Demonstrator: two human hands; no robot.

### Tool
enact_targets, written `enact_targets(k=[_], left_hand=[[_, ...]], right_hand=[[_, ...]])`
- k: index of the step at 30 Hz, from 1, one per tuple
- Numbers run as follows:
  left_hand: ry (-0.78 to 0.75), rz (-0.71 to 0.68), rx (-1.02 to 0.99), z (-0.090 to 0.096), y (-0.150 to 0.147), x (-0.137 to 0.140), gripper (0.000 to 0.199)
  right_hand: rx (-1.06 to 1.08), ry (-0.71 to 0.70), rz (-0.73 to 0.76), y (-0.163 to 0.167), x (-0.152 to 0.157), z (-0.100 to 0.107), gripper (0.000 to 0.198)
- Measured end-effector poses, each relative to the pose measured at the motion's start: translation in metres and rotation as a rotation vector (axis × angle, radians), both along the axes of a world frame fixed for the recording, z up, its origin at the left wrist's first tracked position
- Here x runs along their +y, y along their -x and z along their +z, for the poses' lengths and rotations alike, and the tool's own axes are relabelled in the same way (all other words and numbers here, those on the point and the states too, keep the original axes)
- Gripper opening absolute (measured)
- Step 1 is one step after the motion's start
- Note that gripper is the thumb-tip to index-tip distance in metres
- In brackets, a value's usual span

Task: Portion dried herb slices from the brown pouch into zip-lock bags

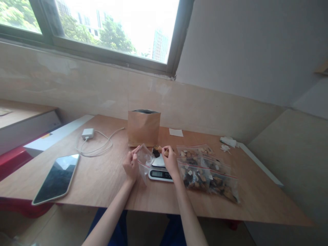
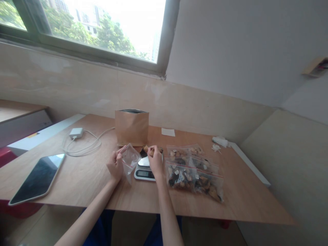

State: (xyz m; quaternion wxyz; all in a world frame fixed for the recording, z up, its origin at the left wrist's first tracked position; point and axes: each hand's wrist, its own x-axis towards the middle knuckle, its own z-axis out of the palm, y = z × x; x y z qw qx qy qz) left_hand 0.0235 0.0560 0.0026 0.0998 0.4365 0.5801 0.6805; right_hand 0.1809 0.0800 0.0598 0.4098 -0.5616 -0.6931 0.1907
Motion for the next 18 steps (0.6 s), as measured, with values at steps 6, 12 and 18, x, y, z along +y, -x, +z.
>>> enact_targets(k=[6,12,18], left_hand=[[-0.07,-0.069,-0.002,-0.003,0.0,0.0,0.033],[-0.103,-0.057,0.043,-0.006,0.0,0.0,0.031],[-0.071,-0.015,0.03,-0.003,0.0,0.0,0.03]], right_hand=[[0.092,0.279,0.285,0.034,-0.012,0.034,0.015],[-0.13,0.398,0.202,0.06,-0.01,0.048,0.01],[-0.193,0.349,0.122,0.083,-0.005,0.044,0.016]])
